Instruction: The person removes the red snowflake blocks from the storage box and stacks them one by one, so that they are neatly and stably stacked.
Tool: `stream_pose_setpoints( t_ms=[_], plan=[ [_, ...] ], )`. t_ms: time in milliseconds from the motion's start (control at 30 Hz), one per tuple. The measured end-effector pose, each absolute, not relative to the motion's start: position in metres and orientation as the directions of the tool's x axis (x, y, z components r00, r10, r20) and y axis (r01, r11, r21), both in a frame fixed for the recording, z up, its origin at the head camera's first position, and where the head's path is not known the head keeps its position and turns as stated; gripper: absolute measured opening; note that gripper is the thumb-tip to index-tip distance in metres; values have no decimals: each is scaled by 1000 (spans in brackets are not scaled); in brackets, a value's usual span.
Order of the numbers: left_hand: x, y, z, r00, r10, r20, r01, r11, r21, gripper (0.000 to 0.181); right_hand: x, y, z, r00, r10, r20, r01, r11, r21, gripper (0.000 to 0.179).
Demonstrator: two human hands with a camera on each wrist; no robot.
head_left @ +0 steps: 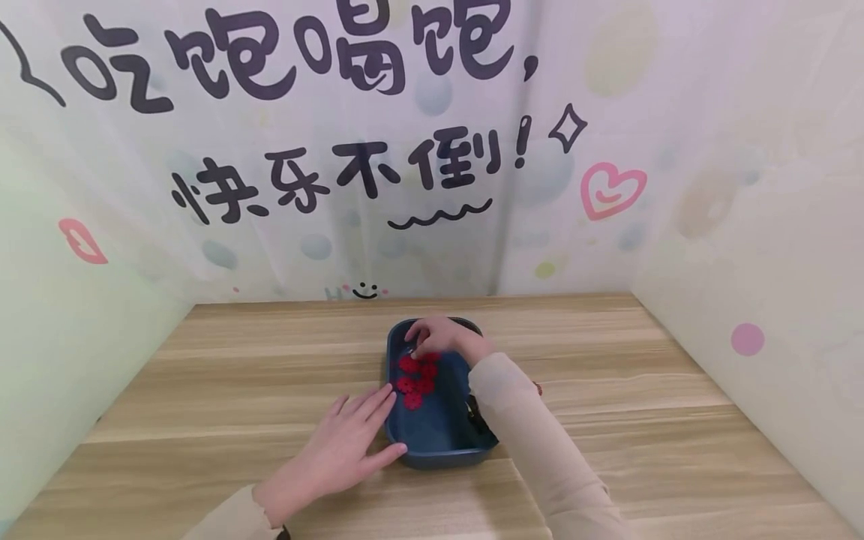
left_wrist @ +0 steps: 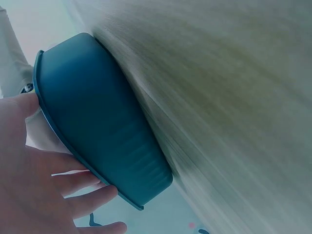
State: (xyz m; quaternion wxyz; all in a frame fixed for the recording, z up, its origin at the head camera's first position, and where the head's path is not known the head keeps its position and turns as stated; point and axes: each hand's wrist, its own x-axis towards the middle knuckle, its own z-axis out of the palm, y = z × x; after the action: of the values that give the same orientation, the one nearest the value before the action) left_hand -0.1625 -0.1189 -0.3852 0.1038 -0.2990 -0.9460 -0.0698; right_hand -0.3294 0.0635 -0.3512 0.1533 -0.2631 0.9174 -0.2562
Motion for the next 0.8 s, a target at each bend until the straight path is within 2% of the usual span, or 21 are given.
stream_pose_setpoints(
  t_ms=[367,800],
  plan=[
    [-161,-118,-384,-814,541,213,566,821,77,70,-328,57,-379,-863,-479,-162,-335,782,-526,35],
    [-162,-119,-384,-804,551,225,577,813,73,70,-324,48,-395,-897,-422,-127,-338,844,-416,40]
  ],
)
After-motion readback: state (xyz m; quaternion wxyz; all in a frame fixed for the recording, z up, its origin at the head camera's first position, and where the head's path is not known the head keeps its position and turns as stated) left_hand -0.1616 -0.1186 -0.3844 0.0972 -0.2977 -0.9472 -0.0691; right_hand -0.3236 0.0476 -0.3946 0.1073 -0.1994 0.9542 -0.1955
